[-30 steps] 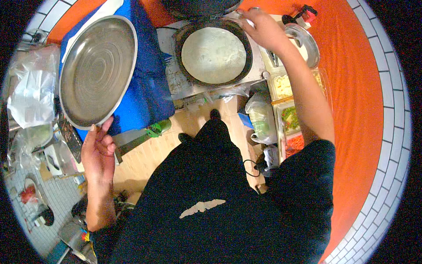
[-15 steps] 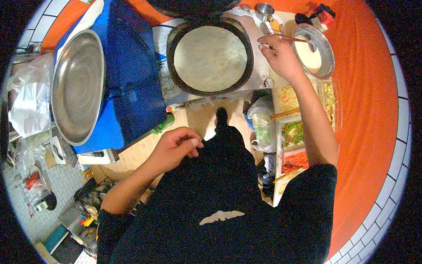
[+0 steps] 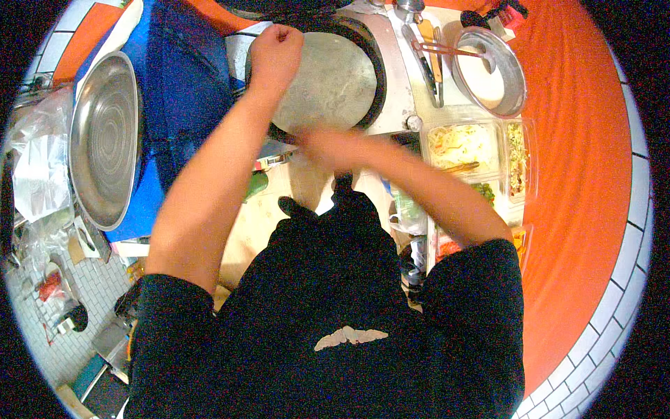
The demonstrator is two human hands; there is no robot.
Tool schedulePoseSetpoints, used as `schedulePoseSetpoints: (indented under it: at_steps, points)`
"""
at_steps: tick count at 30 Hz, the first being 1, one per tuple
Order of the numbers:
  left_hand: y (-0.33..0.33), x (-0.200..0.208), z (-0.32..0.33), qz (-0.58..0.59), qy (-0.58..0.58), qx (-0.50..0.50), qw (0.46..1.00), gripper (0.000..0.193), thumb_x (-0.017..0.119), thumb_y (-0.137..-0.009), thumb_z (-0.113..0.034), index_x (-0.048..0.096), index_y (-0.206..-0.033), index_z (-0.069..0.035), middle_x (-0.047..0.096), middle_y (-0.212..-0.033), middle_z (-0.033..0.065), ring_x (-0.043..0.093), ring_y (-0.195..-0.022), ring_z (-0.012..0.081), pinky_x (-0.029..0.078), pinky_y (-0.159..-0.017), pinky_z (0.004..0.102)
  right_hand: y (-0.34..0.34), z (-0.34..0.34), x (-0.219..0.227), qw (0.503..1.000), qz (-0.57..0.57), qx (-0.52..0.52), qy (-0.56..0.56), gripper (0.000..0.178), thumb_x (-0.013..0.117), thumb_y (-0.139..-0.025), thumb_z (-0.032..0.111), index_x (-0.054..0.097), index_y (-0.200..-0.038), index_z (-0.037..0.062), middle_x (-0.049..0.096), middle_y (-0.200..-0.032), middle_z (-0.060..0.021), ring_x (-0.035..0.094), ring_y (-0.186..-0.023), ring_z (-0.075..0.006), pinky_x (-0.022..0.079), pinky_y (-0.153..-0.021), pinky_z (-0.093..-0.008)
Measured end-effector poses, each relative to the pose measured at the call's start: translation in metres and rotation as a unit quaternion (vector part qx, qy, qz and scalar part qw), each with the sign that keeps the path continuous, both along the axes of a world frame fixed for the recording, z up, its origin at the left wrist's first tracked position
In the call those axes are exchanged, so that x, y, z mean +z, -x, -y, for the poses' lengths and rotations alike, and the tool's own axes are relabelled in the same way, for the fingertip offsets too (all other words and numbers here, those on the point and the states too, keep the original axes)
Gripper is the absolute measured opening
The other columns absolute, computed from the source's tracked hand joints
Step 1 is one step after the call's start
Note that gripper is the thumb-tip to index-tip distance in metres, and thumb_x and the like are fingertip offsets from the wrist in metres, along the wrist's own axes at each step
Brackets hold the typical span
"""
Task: The person assembles a food item by scooping a stew-like mixture from a pot into a container using a ladle and chopsticks. They then add various toppings, including shredded vegetables and cheese, from containers on a prep table. Finally, the person wraps the filled container in a plastic bag and places it on a scale.
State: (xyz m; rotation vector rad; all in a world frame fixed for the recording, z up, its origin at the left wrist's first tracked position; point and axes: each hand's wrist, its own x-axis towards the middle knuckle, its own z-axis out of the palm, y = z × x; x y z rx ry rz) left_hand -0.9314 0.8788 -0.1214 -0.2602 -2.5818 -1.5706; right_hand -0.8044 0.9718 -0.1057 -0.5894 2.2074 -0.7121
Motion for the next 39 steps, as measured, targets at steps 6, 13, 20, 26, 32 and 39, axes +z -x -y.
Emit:
schedulePoseSetpoints:
  at_steps: [6,13,20,26,32,39]
  points:
    - [0.042,-0.022,0.04,-0.022,0.347,-0.16,0.924,0.024,0.058,-0.077,-0.025,0.067,-0.085,-0.004,0.065,-0.085,0.0203,0.063,-0.084,0.0376,0.05,-0.077,0.0448,-0.016,-0.052,-0.013,0.968,-0.008,-0.207,0.145,0.028,0.056,-0.085,0.013,0.06,-0.11,0.0006,0.064,-0.101,-0.0169,0.062,-0.092,-0.0279,0.049,-0.081,-0.0362]
    - [0.04,-0.02,0.045,0.031,0.434,-0.221,0.873,0.031,0.056,-0.075,-0.023,0.066,-0.094,-0.001,0.064,-0.096,0.0222,0.062,-0.09,0.0381,0.049,-0.083,0.0457,0.008,-0.127,-0.035,0.908,-0.353,-0.227,-0.013,0.026,0.061,-0.078,0.003,0.06,-0.105,0.0,0.062,-0.103,-0.0161,0.058,-0.102,-0.0329,0.045,-0.09,-0.0385]
    - [0.03,-0.032,0.041,-0.018,0.429,-0.288,0.856,0.037,0.061,-0.076,-0.024,0.061,-0.106,-0.001,0.057,-0.115,0.021,0.053,-0.11,0.036,0.044,-0.093,0.0421,0.02,-0.092,-0.043,0.917,-0.365,-0.154,-0.044,0.057,0.069,-0.069,0.005,0.049,-0.123,0.0019,0.041,-0.134,-0.0193,0.037,-0.127,-0.0367,0.034,-0.105,-0.0398]
    - [-0.013,-0.041,0.037,-0.044,0.453,-0.335,0.825,0.087,0.078,-0.063,-0.039,0.039,-0.134,-0.006,0.03,-0.145,0.0166,0.027,-0.135,0.0355,0.027,-0.109,0.0451,0.036,-0.059,-0.061,0.929,-0.338,-0.064,-0.137,0.096,0.083,-0.059,0.03,0.034,-0.138,0.0047,0.028,-0.145,-0.0193,0.024,-0.136,-0.0368,0.026,-0.109,-0.0462]
    - [-0.032,-0.056,0.037,-0.03,0.487,-0.305,0.818,0.108,0.081,-0.055,-0.05,0.031,-0.14,-0.006,0.02,-0.15,0.0153,0.018,-0.139,0.0363,0.02,-0.109,0.0552,0.044,-0.047,-0.08,0.921,-0.35,-0.044,-0.163,0.108,0.085,-0.053,0.04,0.031,-0.14,0.0053,0.027,-0.146,-0.0184,0.024,-0.136,-0.0377,0.026,-0.108,-0.0526]
    - [-0.032,-0.057,0.036,-0.031,0.517,-0.282,0.807,0.11,0.081,-0.054,-0.051,0.03,-0.141,-0.006,0.018,-0.151,0.0153,0.016,-0.139,0.0372,0.02,-0.108,0.0575,0.051,-0.042,-0.074,0.923,-0.324,-0.029,-0.204,0.108,0.083,-0.054,0.042,0.03,-0.14,0.0034,0.024,-0.147,-0.0184,0.02,-0.137,-0.0375,0.026,-0.109,-0.05]
